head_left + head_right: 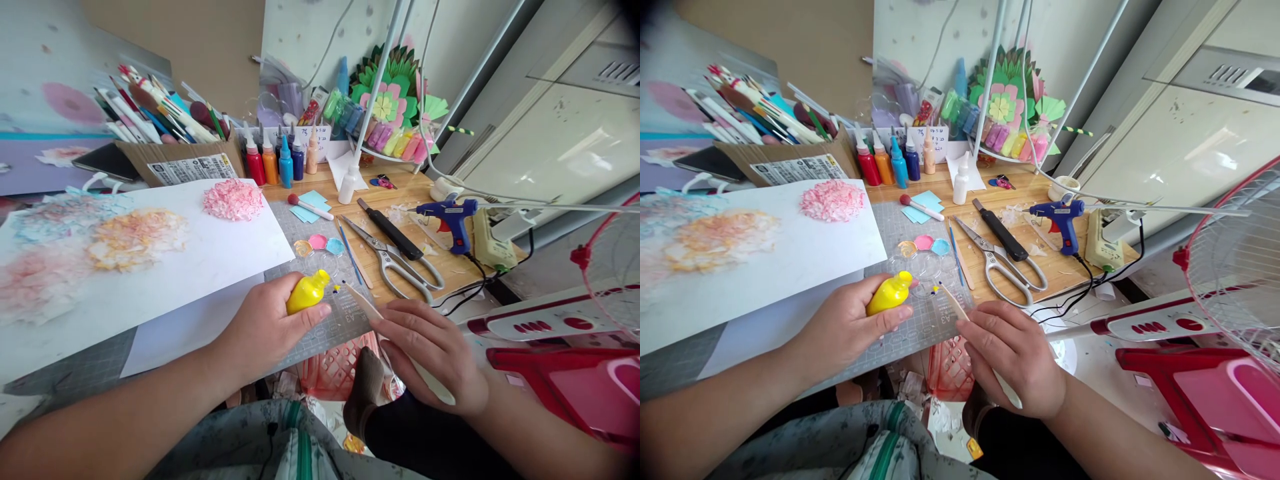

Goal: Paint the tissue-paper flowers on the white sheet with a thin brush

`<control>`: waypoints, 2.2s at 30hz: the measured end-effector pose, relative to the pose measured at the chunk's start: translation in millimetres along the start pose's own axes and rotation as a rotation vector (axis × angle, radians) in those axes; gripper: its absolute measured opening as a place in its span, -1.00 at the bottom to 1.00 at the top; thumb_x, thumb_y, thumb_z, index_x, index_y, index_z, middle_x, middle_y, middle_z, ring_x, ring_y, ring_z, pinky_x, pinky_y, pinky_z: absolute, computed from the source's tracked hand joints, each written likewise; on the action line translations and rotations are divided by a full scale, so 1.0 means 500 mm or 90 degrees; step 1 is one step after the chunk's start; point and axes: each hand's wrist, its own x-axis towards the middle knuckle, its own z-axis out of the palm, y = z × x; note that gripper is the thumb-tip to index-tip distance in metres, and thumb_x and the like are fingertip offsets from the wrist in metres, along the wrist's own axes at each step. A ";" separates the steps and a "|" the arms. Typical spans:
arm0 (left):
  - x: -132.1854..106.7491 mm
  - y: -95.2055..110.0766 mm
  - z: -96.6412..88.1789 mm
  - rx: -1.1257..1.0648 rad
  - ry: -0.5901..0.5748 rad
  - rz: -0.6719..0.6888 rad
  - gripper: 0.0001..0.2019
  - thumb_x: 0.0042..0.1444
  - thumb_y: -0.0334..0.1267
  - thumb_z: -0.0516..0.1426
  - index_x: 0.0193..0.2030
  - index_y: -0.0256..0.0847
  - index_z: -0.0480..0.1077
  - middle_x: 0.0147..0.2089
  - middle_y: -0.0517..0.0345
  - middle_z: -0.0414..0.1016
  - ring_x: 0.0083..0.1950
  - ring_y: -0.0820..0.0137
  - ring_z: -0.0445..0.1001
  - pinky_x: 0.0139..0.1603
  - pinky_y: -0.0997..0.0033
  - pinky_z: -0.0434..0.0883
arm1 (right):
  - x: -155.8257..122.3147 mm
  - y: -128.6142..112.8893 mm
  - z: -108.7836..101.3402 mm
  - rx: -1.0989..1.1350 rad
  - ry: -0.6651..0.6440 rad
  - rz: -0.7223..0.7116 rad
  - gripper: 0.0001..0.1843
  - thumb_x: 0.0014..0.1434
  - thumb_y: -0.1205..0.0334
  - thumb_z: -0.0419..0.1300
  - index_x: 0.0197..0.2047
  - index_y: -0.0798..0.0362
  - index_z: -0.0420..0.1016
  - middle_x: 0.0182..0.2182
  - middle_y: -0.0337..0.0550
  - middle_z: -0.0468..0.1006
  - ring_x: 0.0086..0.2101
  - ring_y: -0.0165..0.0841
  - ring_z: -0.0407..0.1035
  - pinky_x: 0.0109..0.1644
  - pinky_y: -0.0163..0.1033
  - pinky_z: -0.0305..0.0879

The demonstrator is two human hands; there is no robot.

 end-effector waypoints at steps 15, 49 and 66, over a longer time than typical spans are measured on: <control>-0.031 -0.001 0.010 -0.586 -0.228 0.038 -0.54 -0.03 0.02 0.30 -0.09 -0.27 0.47 -0.46 0.11 0.49 -0.50 0.44 0.38 -0.52 0.53 0.30 | 0.056 -0.034 -0.009 -0.124 0.051 -0.050 -0.64 0.28 0.43 0.08 0.13 0.29 0.35 -0.18 0.06 0.52 -0.15 -0.24 0.39 -0.05 -0.13 0.37; -0.029 0.005 -0.002 -0.718 -0.243 0.027 -0.50 -0.06 0.00 0.33 -0.03 -0.27 0.48 -0.49 0.10 0.43 -0.47 0.41 0.31 -0.55 0.54 0.25 | 0.121 -0.042 0.039 0.077 0.066 0.105 -0.73 0.34 0.15 0.10 0.00 0.13 0.41 -0.34 -0.21 0.47 -0.36 -0.44 0.39 -0.22 -0.24 0.42; -0.029 -0.006 0.010 -0.605 -0.252 0.014 -0.37 -0.01 0.08 0.29 0.11 -0.30 0.35 -0.52 0.20 0.37 -0.51 0.49 0.21 -0.55 0.56 0.21 | -0.004 0.221 -0.080 -0.134 0.129 0.532 -0.66 0.31 0.10 0.13 0.07 0.11 0.37 0.00 -0.03 0.41 -0.09 -0.30 0.38 -0.02 -0.07 0.41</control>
